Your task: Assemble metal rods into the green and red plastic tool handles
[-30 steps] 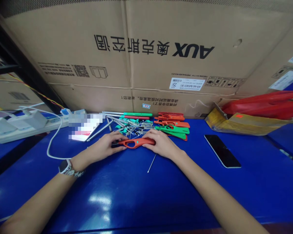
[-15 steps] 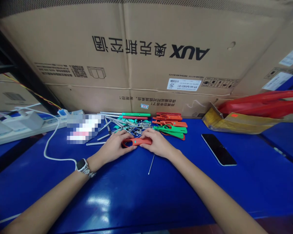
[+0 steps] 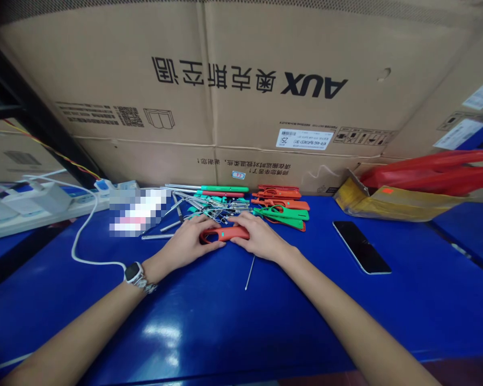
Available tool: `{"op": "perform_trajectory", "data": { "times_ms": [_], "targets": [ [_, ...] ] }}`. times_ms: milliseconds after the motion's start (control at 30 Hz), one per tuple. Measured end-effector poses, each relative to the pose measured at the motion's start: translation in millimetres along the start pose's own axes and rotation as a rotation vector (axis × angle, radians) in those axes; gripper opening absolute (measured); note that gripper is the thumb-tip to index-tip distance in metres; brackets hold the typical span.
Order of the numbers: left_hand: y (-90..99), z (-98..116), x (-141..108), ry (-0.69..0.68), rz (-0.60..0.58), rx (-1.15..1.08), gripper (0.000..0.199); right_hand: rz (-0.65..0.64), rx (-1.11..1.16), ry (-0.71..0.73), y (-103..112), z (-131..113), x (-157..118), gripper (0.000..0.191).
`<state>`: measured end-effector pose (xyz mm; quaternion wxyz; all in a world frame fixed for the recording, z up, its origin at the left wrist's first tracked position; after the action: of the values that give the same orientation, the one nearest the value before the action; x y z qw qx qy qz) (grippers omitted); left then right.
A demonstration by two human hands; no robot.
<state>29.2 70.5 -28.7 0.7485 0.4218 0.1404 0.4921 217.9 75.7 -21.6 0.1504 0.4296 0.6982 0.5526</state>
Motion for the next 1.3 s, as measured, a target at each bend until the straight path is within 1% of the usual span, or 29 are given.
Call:
{"op": "perform_trajectory", "data": {
  "times_ms": [67, 167, 267, 333, 433, 567, 600, 667, 733, 867, 1033, 1167, 1300],
  "targets": [
    [0.2, 0, 0, 0.007, -0.003, -0.003, 0.037, -0.031, -0.005, 0.005, 0, 0, 1, 0.043],
    [0.7, 1, -1, 0.013, -0.009, -0.009, 0.037, -0.069, -0.022, 0.015, 1, -1, 1, 0.03],
    [0.9, 1, -2, 0.015, -0.008, -0.013, 0.035, -0.069, -0.015, 0.015, 2, -2, 2, 0.02],
    [0.9, 1, -2, 0.012, -0.002, -0.019, 0.034, -0.056, -0.002, 0.008, 2, -2, 2, 0.017],
    [0.5, 1, -2, 0.003, 0.006, -0.026, 0.033, -0.049, 0.003, -0.015, 2, -2, 2, 0.018],
    [-0.1, 2, -3, -0.001, 0.007, -0.029, 0.034, -0.058, -0.028, -0.043, 2, -2, 3, 0.033],
    [-0.1, 2, -4, -0.006, 0.007, -0.03, 0.034, -0.065, -0.042, -0.042, 2, -3, 3, 0.034],
    [-0.1, 3, -4, -0.014, 0.011, -0.028, 0.033, -0.071, -0.057, -0.025, 1, -3, 3, 0.029],
    [0.0, 4, -5, -0.017, 0.016, -0.018, 0.033, -0.049, -0.048, -0.005, 0, -3, 3, 0.022],
    [0.2, 4, -5, -0.009, 0.023, 0.012, 0.033, 0.008, -0.051, -0.019, -1, -4, 1, 0.02],
    [0.3, 2, -6, -0.036, 0.011, -0.018, 0.034, 0.021, -0.146, -0.016, 3, -11, 0, 0.02],
    [9.5, 1, -8, -0.067, -0.021, -0.111, 0.035, 0.005, -0.182, -0.01, 4, -12, 1, 0.022],
    [24.5, -4, -8, -0.029, -0.031, -0.12, 0.043, 0.019, -0.15, -0.005, 4, -9, 1, 0.023]
  ]
}}
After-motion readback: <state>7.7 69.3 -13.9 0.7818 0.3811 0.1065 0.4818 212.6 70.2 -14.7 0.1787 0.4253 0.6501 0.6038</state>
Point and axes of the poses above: each hand's wrist, its own x-axis towards the middle knuckle, its own y-axis out of the back of the hand, z = x × y, the point moved 4 cm from there along x, towards the middle knuckle, and after that the axes turned 11 degrees about -x, right-handed, at the moved point
